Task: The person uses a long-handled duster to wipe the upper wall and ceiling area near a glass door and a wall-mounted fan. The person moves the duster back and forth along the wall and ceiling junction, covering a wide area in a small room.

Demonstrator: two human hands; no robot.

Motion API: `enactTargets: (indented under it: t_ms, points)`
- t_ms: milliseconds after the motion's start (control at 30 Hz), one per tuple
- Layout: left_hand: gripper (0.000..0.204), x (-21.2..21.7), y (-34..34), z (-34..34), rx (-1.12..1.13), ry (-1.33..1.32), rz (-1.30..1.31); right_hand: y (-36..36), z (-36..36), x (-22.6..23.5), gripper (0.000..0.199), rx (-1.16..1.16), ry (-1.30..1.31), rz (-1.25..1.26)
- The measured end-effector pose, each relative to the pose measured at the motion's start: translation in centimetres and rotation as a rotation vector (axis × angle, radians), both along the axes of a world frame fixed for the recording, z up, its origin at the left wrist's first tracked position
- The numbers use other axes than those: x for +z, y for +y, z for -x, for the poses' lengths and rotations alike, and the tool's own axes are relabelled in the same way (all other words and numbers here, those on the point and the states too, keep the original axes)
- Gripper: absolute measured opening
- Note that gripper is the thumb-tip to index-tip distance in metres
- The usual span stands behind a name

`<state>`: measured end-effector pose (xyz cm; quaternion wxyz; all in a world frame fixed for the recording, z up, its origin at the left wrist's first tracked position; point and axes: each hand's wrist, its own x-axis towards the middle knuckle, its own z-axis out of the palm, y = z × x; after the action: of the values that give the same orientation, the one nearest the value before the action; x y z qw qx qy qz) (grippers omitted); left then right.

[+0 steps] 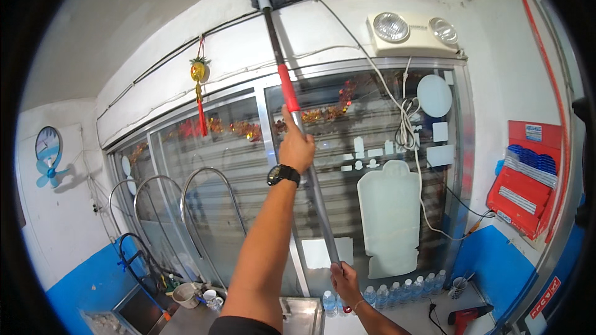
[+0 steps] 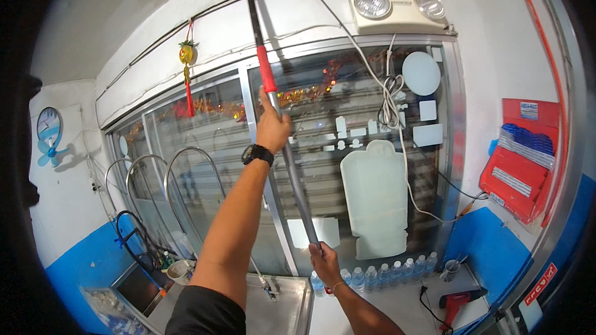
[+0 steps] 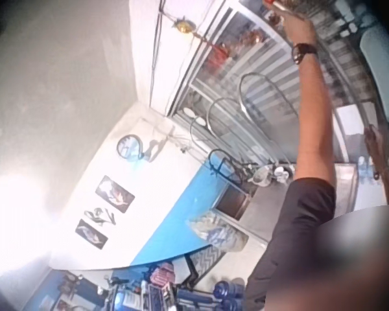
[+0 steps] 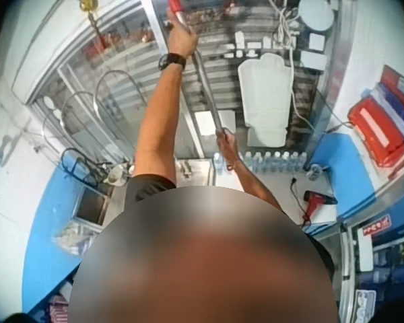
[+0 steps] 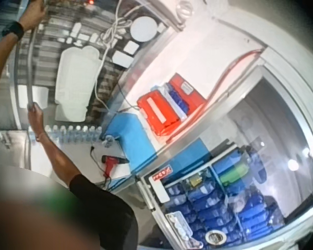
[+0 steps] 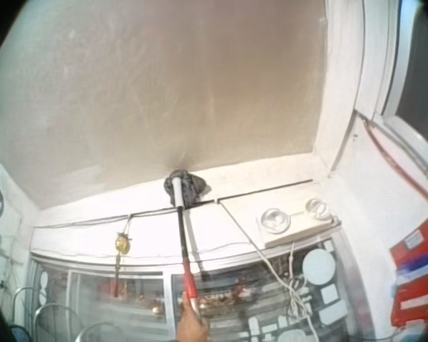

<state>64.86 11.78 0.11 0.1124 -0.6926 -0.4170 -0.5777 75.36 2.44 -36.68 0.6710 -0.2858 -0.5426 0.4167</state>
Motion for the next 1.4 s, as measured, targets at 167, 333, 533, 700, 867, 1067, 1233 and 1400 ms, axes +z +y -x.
enactTargets:
  t_ms: [167, 333, 533, 700, 867, 1067, 1233, 1400]
  points:
    - [0.097, 1.1, 2.0, 1.9, 0.064, -0.129, -0.054, 0.6, -2.6, 2.1, 0.046, -0.151, -0.164, 0.0]
    - [0.098, 1.5, 1.7, -2.6, 0.081, -0.098, -0.133, -0.9, -7.8, 3.1, 0.045, -0.232, -0.176, -0.009]
    - [0.102, 0.5, -1.1, -4.6, -0.034, 0.006, -0.06, -2.7, -4.7, 0.5, 0.037, -0.148, -0.017, 0.063]
    - [0.1, 0.1, -1.2, 0.3, 0.04, 0.04, 0.024, -0.8, 2.6, -0.8, 0.038, 0.029, 0.066, 0.058]
    - [0.099, 0.5, 0.4, 3.8, 0.102, -0.028, -0.05, 0.1, 3.7, 0.5, 0.038, 0.037, 0.019, 0.062]
    - [0.096, 1.8, 0.9, -2.7, 0.083, -0.087, -0.091, -1.5, -6.8, 2.3, 0.041, -0.117, -0.086, 0.028]
    - [0.101, 0.7, -1.6, -5.4, -0.022, -0.024, -0.053, -3.7, -6.2, 1.0, 0.04, -0.124, -0.011, 0.08]
    - [0.103, -0.5, -3.1, -2.4, 0.038, 0.08, 0.037, -3.1, -0.1, -1.4, 0.038, 0.038, 0.116, 0.042]
